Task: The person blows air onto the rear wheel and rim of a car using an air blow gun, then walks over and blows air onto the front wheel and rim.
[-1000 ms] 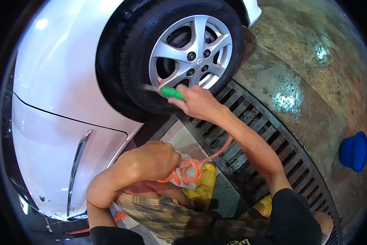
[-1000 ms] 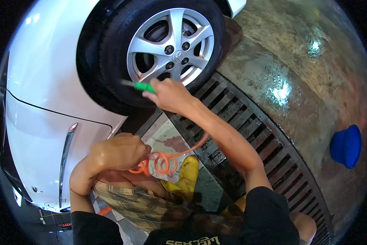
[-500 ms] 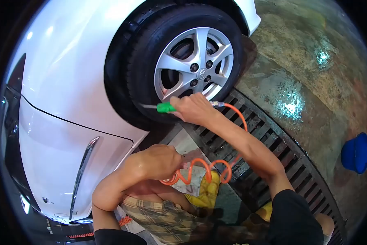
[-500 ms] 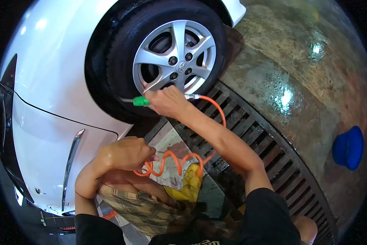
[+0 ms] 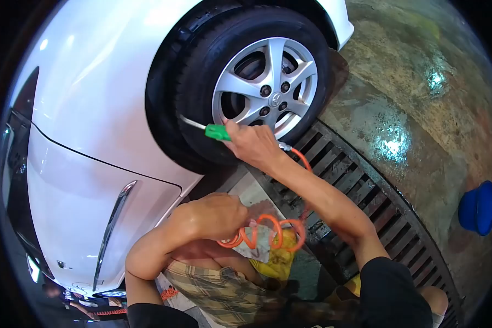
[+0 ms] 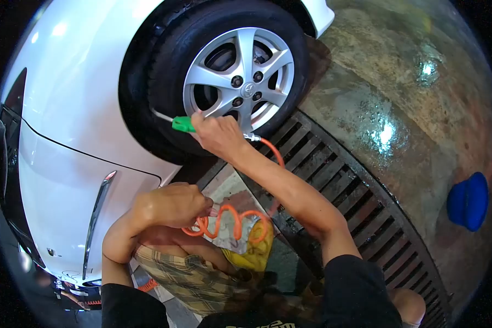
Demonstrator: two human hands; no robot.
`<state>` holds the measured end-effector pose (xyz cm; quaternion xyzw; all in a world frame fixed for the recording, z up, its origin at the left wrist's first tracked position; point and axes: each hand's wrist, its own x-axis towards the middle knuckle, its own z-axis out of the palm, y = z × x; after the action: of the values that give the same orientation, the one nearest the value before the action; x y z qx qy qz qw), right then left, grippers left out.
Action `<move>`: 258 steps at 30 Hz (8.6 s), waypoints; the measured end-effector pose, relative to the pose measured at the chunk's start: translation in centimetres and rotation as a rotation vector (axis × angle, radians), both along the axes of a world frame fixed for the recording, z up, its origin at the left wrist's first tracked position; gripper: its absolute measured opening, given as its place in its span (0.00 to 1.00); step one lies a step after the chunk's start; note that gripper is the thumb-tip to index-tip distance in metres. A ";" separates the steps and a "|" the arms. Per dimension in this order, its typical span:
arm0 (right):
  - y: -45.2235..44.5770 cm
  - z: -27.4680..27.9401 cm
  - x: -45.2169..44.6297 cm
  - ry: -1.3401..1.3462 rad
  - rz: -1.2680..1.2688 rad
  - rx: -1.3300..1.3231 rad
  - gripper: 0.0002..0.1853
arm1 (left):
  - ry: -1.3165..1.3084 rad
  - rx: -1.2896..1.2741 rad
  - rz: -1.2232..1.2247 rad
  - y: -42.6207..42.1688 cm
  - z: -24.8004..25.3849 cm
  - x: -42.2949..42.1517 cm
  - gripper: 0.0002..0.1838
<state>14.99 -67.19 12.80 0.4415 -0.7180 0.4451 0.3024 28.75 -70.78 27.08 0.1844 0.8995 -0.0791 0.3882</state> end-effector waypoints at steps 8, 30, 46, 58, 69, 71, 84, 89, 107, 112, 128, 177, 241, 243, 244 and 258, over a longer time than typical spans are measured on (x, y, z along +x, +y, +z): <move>-0.9 1.6 0.9 -0.042 -0.086 -0.062 0.15 | 0.017 0.031 -0.002 -0.4 -0.3 0.0 0.09; 5.6 8.7 -7.0 -0.544 -0.347 -0.189 0.17 | 0.004 -0.069 0.034 -0.8 -0.2 -0.4 0.11; 8.1 13.1 -10.0 -0.521 -0.367 -0.112 0.20 | 0.015 -0.247 0.198 -0.5 -0.7 -2.9 0.16; 11.0 6.6 -15.1 -0.634 -0.279 -0.249 0.21 | 0.039 -0.344 0.340 -1.3 -0.4 -3.9 0.15; 8.7 -4.1 -12.3 -0.812 -0.562 -0.397 0.20 | 0.021 -0.375 0.265 -1.0 -0.8 -3.9 0.09; 8.9 -3.6 -12.8 -0.717 -0.511 -0.382 0.21 | 0.037 -0.354 0.283 -1.3 -0.8 -4.4 0.09; 12.3 -3.3 -14.9 -0.847 -0.722 -0.099 0.21 | 0.009 -0.279 0.217 -3.6 -2.7 -4.4 0.12; 15.1 -9.0 -15.5 -0.575 -0.824 0.150 0.24 | -0.025 -0.024 0.320 -4.3 -4.3 -5.8 0.13; 14.0 -7.9 -14.3 -0.651 -0.620 0.019 0.22 | -0.484 -0.038 0.175 -8.2 -18.4 -14.5 0.08; 16.0 -9.4 -16.4 -0.884 -0.499 0.136 0.25 | -0.352 -0.079 0.663 -2.8 -7.9 -13.7 0.14; 38.1 3.2 -12.0 -1.359 -0.932 -0.047 0.25 | -0.442 0.151 1.016 -0.6 -17.3 -5.4 0.10; 50.9 37.1 -155.6 -1.081 -0.662 0.050 0.22 | 0.738 0.721 1.524 47.7 -25.2 -142.4 0.06; -138.4 28.3 -149.7 -0.340 1.937 1.336 0.20 | 0.814 0.124 3.009 -101.1 -17.6 -175.1 0.06; -139.6 27.7 -144.0 0.138 2.133 1.774 0.21 | 0.871 0.073 3.169 -102.5 -14.4 -173.6 0.05; -139.2 27.6 -142.1 0.168 2.143 1.795 0.21 | 0.863 0.043 3.187 -103.1 -13.7 -173.4 0.05; -142.4 16.7 -129.9 0.511 2.066 1.512 0.22 | 0.761 -0.129 3.352 -107.5 -9.2 -168.9 0.06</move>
<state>-114.88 -209.58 29.50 0.9172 -0.0430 -0.1370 -0.3716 -140.12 -178.26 17.84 0.9259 -0.1260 -0.3122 0.1714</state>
